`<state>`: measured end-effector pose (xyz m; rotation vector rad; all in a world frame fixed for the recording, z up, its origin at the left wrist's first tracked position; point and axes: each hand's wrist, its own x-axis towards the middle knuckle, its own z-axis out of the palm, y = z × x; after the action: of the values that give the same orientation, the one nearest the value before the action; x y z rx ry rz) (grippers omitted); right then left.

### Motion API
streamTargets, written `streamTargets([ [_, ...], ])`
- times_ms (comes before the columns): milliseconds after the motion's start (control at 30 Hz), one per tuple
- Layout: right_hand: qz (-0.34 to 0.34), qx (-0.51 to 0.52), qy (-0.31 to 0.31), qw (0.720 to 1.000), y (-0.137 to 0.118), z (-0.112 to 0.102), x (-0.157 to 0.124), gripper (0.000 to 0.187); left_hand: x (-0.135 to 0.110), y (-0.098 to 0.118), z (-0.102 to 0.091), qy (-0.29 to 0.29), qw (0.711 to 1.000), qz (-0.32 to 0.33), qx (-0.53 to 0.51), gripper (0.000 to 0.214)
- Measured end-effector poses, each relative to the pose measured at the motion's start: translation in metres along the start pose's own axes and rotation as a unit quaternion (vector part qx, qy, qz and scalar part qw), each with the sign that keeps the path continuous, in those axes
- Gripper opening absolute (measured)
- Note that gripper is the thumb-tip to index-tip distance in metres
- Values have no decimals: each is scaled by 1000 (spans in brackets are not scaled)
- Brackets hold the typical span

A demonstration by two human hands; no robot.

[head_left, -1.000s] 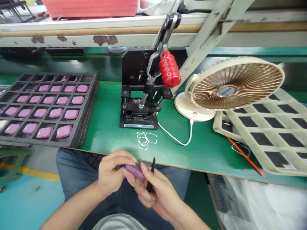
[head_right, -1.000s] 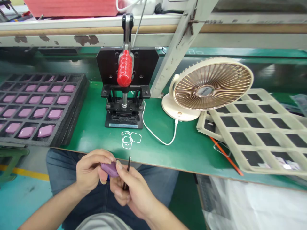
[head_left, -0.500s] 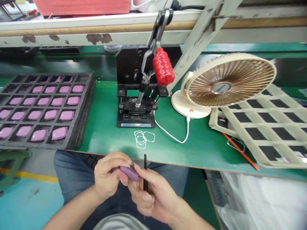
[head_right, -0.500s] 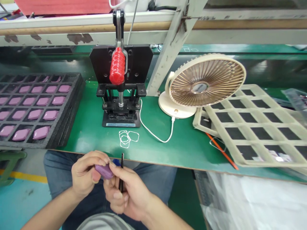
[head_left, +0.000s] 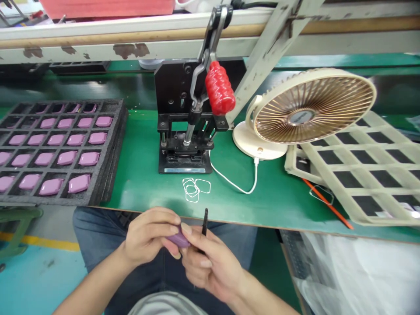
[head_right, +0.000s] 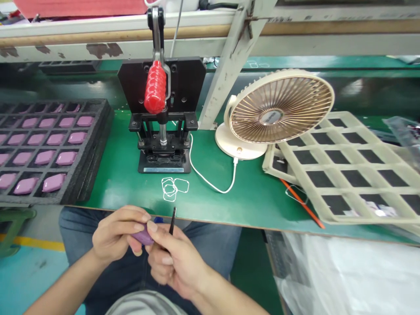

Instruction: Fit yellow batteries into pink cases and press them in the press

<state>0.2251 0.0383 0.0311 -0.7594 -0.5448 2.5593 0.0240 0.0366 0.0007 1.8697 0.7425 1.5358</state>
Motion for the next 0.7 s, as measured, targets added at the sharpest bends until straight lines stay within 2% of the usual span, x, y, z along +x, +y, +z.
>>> streamTargets([
  [33,-50,-79,23,995,-3,-1,-1,56,1,0,-2,-9,1000,-13,-13,37],
  [67,-109,-178,49,977,-6,-1,-3,54,2,1,-3,-7,998,-45,-38,34],
  [100,-170,-288,73,940,-10,-3,-4,50,3,2,-3,7,993,-87,-73,31],
  [133,-228,-397,87,885,-13,-4,-6,46,5,4,-2,26,984,-134,-112,32],
  [200,-319,-578,91,745,-19,-8,-8,35,7,9,0,50,962,-217,-161,40],
  [267,-371,-685,75,622,-22,-12,-8,26,11,13,0,50,957,-251,-137,37],
  [300,-389,-713,76,579,-23,-14,-7,23,12,14,-1,45,960,-254,-112,28],
  [367,-418,-735,92,526,-23,-18,-5,21,15,15,-3,41,967,-237,-81,14],
  [467,-455,-734,99,495,-21,-22,-2,17,15,15,-4,43,971,-214,-99,15],
  [533,-466,-726,84,498,-18,-24,-1,13,14,14,0,48,972,-206,-99,13],
  [567,-468,-718,77,509,-18,-24,0,11,14,14,2,57,973,-203,-93,12],
  [600,-465,-706,75,529,-18,-24,0,10,13,14,4,66,973,-203,-84,10],
  [633,-457,-686,79,561,-19,-23,1,12,14,13,6,72,973,-207,-68,8],
  [700,-415,-619,102,659,-25,-21,2,24,17,11,8,66,975,-211,-9,15],
])
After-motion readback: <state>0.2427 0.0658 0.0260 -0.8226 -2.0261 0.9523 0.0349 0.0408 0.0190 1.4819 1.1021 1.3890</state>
